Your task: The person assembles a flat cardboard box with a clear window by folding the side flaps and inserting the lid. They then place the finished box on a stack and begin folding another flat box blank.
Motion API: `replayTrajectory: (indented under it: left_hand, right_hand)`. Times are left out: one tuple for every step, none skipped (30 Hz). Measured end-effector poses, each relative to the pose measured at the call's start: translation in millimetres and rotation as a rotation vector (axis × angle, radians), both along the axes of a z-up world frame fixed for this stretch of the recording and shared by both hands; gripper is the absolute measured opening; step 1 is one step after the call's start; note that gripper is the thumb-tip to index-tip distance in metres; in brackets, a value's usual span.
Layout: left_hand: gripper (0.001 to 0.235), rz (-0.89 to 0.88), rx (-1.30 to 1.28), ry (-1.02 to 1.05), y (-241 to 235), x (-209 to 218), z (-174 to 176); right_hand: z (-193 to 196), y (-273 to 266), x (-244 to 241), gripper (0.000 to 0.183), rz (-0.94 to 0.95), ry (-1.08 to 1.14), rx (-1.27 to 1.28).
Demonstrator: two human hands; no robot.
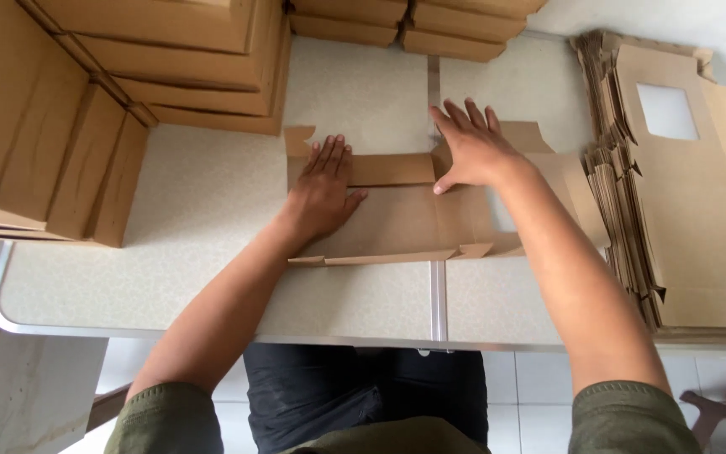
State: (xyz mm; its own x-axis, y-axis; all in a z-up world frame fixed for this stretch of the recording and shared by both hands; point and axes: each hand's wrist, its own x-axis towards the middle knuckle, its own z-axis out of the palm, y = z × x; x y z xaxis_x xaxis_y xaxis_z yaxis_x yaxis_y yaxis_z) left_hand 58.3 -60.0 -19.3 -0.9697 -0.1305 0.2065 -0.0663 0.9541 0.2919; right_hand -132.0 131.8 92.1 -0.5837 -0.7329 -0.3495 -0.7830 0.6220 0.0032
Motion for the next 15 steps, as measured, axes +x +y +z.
replayTrajectory:
  left_hand:
    - [0.076, 0.006, -0.007, 0.003, -0.8, -0.5, -2.7]
    - [0.076, -0.006, 0.01, 0.017, -1.5, -1.1, -5.3]
    - [0.076, -0.018, 0.022, 0.033, -3.5, -2.7, -7.7]
    - [0.076, -0.011, 0.01, 0.04, -8.8, -5.1, -7.3]
    - [0.074, -0.008, 0.027, 0.054, -9.9, -6.4, -9.5]
    - [0.072, -0.004, 0.044, 0.067, -10.8, -8.0, -11.9]
    - [0.072, -0.005, 0.04, 0.07, -14.2, -10.7, -13.0]
    - [0.07, -0.011, 0.063, 0.076, -17.5, -13.5, -14.3]
    - [0.069, -0.018, 0.091, 0.077, -19.1, -14.5, -17.6]
    - [0.069, -0.019, 0.093, 0.075, -19.1, -13.2, -18.5]
    - [0.068, -0.019, 0.093, 0.077, -18.6, -13.6, -18.6]
    - [0.068, -0.02, 0.094, 0.08, -17.8, -14.1, -18.6]
    - [0.068, -0.025, 0.095, 0.082, -17.8, -14.2, -18.6]
    - [0.067, -0.025, 0.101, 0.083, -17.8, -14.2, -18.5]
    - [0.067, -0.025, 0.108, 0.083, -17.3, -13.9, -18.8]
  right_hand:
    - [-1.0, -1.1, -4.4, 0.137, 0.006, 0.003, -0.007]
    - [-1.9, -2.1, -8.8, 0.137, 0.003, -0.022, -0.008]
    - [-2.7, -4.0, -13.9, 0.137, 0.001, -0.044, -0.013]
    - [-5.7, -7.1, -18.7, 0.137, 0.008, -0.037, -0.025]
    - [-10.5, -5.6, -21.7, 0.126, 0.037, 0.027, -0.049]
    - [-15.7, -4.0, -25.1, 0.116, 0.067, 0.092, -0.072]
    - [-16.2, -2.7, -23.4, 0.116, 0.066, 0.095, -0.075]
    - [-17.0, -1.2, -21.8, 0.102, 0.089, 0.138, -0.091]
    - [-19.7, 1.5, -18.7, 0.088, 0.111, 0.175, -0.101]
    - [-26.1, 4.2, -18.4, 0.088, 0.11, 0.173, -0.099]
    - [-31.7, 8.5, -18.6, 0.078, 0.103, 0.157, -0.11]
    - [-37.2, 12.9, -18.8, 0.068, 0.096, 0.14, -0.12]
    - [-36.5, 16.4, -16.7, 0.068, 0.091, 0.142, -0.119]
    - [-35.8, 20.0, -14.4, 0.065, 0.074, 0.118, -0.13]
    - [-35.3, 23.8, -12.0, 0.062, 0.058, 0.093, -0.14]
